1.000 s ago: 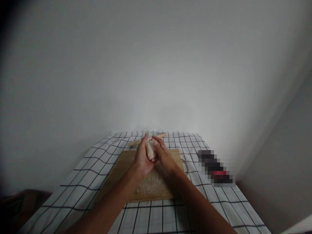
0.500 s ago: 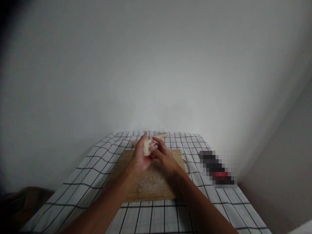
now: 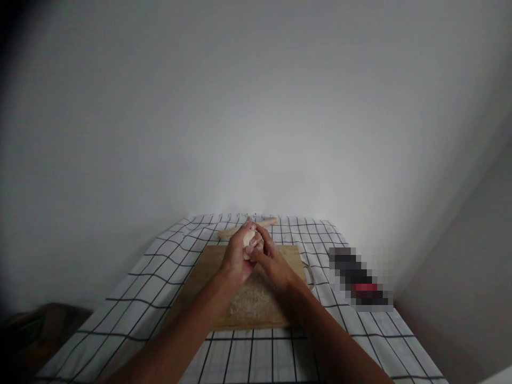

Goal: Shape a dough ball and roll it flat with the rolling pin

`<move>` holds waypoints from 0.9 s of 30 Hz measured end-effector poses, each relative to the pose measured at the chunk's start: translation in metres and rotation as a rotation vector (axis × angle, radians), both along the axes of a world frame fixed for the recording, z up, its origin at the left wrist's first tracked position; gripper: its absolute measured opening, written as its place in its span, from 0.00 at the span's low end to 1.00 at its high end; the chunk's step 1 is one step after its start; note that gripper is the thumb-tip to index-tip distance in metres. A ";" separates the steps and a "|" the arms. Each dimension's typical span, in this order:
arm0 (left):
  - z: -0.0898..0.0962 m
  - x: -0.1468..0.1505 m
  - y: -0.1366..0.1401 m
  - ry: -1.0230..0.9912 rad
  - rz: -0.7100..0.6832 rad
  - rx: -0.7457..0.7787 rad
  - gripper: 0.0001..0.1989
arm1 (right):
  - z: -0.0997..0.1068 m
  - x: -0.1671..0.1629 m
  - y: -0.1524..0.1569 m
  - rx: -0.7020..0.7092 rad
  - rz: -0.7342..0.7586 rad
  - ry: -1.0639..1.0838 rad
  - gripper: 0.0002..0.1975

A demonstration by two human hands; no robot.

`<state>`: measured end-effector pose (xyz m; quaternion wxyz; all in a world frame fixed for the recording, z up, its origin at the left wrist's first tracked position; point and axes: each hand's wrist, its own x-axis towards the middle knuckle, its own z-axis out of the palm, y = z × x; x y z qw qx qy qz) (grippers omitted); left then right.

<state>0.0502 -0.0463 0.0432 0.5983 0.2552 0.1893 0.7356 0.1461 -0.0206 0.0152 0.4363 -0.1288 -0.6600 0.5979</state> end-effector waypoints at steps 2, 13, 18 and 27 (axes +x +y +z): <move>-0.001 0.000 0.000 -0.033 -0.001 -0.026 0.20 | -0.001 -0.001 0.001 -0.026 0.003 0.024 0.32; 0.000 0.000 -0.011 -0.084 -0.267 0.021 0.17 | -0.001 0.003 0.009 -0.221 0.101 0.104 0.34; -0.004 0.000 -0.009 -0.080 -0.316 0.031 0.18 | 0.003 0.009 0.010 -0.237 0.152 0.079 0.36; -0.003 0.003 -0.013 -0.025 -0.277 0.051 0.19 | 0.015 0.011 -0.005 -0.085 0.059 -0.046 0.29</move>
